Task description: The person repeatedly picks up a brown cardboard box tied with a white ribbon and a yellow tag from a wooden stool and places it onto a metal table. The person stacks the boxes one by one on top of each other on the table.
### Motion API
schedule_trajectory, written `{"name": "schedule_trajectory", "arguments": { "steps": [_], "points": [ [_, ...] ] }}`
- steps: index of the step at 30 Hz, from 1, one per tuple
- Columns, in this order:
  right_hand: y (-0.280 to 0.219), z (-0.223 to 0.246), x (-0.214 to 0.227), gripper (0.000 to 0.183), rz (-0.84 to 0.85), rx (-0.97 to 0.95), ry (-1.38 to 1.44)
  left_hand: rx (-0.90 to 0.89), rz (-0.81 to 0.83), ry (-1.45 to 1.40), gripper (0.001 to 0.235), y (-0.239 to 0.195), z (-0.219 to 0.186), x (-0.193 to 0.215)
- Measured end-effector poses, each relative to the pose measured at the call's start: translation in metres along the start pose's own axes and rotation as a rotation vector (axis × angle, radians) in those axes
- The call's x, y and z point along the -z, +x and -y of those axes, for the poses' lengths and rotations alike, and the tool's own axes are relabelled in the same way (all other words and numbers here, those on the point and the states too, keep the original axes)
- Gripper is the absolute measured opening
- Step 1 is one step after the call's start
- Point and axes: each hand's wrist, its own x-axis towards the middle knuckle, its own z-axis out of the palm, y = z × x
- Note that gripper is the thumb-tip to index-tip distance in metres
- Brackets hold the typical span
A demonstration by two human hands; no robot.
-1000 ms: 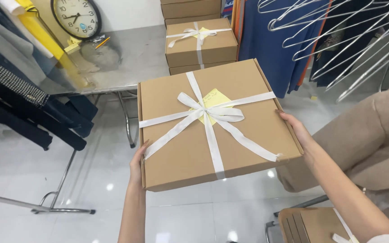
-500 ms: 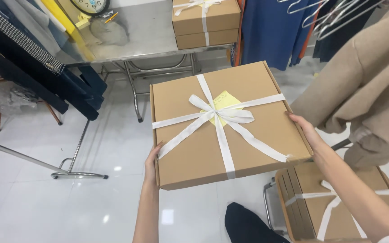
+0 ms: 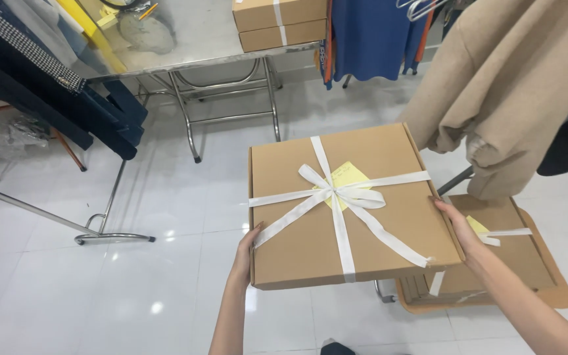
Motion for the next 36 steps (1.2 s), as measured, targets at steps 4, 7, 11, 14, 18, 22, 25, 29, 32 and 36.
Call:
{"name": "schedule_trajectory", "arguments": {
  "steps": [4,7,11,14,18,22,25,29,32,36],
  "points": [
    [-0.003,-0.027,0.056,0.079,-0.015,-0.010,0.036,0.031,-0.005,-0.079,0.084,-0.031,0.024,-0.046],
    [0.005,-0.045,0.109,0.076,0.023,-0.026,0.039,0.052,-0.037,-0.111,0.087,-0.050,0.053,-0.082],
    [0.002,-0.061,0.181,0.080,0.049,-0.053,0.047,-0.003,-0.134,-0.201,0.088,-0.042,0.128,-0.122],
    [-0.024,-0.052,0.228,0.083,0.069,-0.096,0.003,0.010,-0.183,-0.225,0.088,-0.074,0.155,-0.174],
    [-0.025,-0.052,0.296,0.080,0.089,-0.104,-0.043,0.052,-0.188,-0.154,0.089,-0.111,0.167,-0.236],
    [-0.033,-0.048,0.347,0.080,0.070,-0.104,-0.038,0.122,-0.162,-0.085,0.091,-0.169,0.138,-0.307],
    [-0.023,-0.053,0.380,0.082,0.061,-0.128,-0.051,0.193,-0.161,-0.068,0.093,-0.164,0.148,-0.330],
    [-0.012,-0.070,0.419,0.079,0.034,-0.149,-0.062,0.236,-0.131,-0.082,0.095,-0.150,0.172,-0.352],
    [-0.007,-0.075,0.433,0.080,0.005,-0.168,-0.057,0.247,-0.105,-0.072,0.100,-0.138,0.181,-0.372],
    [-0.031,-0.067,0.428,0.077,-0.078,-0.231,-0.049,0.345,-0.071,-0.101,0.105,-0.134,0.174,-0.399]
  ]
}}
